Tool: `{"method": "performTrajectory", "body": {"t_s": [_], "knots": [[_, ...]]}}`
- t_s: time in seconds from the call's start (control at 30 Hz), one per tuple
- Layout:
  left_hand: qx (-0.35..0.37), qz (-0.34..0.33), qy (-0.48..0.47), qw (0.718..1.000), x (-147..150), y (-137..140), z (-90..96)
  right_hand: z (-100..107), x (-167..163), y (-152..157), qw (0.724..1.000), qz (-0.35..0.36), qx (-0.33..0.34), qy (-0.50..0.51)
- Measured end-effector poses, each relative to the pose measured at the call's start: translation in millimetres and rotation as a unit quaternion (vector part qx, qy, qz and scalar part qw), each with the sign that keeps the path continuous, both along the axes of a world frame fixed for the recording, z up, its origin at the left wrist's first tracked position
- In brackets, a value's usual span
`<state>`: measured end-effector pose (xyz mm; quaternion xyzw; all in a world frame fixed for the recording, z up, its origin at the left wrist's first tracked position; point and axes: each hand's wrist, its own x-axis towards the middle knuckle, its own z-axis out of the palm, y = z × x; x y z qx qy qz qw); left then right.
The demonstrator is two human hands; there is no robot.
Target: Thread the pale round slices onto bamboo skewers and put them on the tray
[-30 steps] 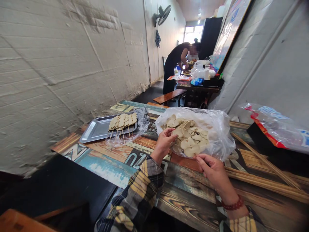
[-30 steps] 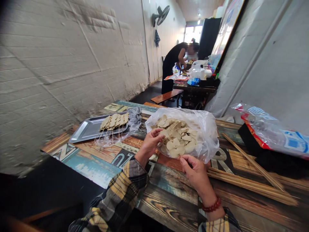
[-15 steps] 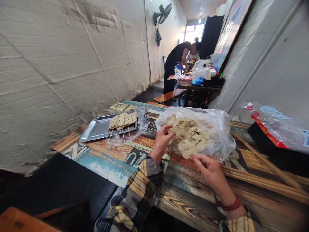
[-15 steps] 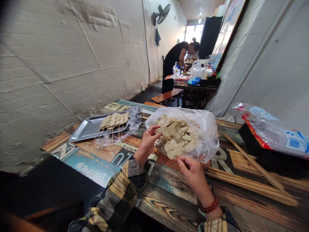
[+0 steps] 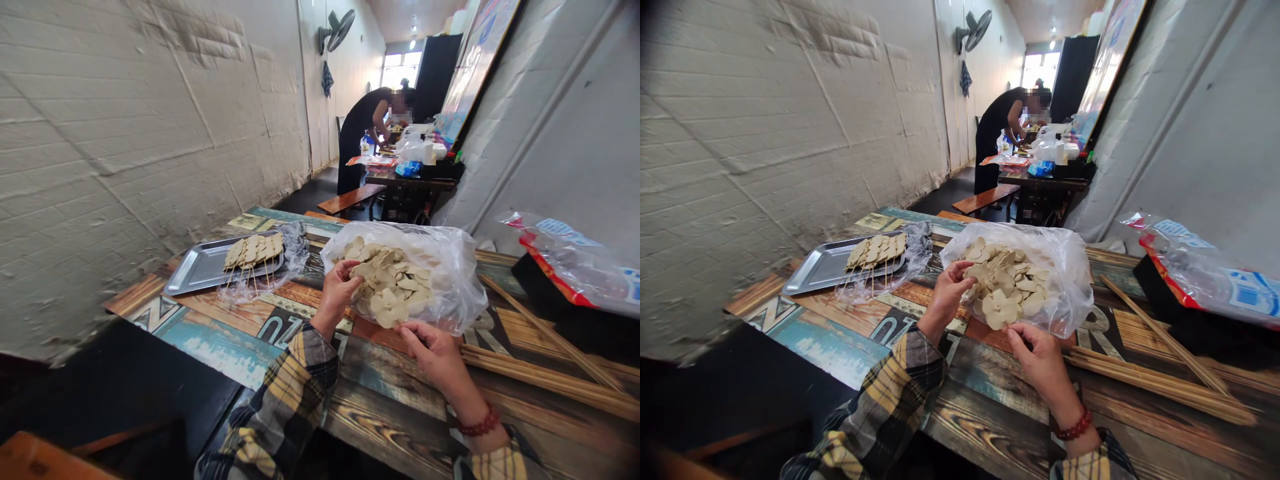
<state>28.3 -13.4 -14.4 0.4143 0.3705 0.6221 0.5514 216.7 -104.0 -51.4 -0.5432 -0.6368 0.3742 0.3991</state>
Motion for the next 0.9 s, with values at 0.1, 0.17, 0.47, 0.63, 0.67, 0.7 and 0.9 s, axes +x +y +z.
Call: {"method": "performTrajectory", "body": {"t_s": [0.1, 0.17, 0.47, 0.63, 0.67, 0.7, 0.9], "knots": [[-0.001, 0.002, 0.004, 1.000, 0.1, 0.5, -0.9, 0.3, 0.1, 0.3, 1.000, 0.005, -0.001, -0.011], [0.004, 0.003, 0.010, 1.000, 0.2, 1.0, -1.9, 0.3, 0.2, 0.6, 1.000, 0.002, -0.001, -0.020], [0.015, -0.006, 0.030, 0.999, 1.7, -0.2, -2.2, -2.4, 1.0, 2.5, 0.999, 0.003, 0.001, -0.033], [0.014, -0.012, 0.041, 0.999, 2.6, -1.3, -1.9, -3.4, 1.6, 3.3, 1.000, 0.001, 0.006, -0.028], [0.013, -0.016, 0.042, 0.999, 2.6, -1.4, -2.0, -3.1, 1.5, 3.2, 1.000, 0.002, 0.006, -0.028], [0.011, -0.021, 0.043, 0.999, 2.5, -1.4, -2.2, -2.6, 1.3, 3.0, 1.000, 0.003, 0.007, -0.029], [-0.013, -0.054, 0.015, 0.998, 1.1, -1.7, -3.4, 0.3, 0.4, 1.5, 0.999, -0.006, 0.026, -0.035]]}}
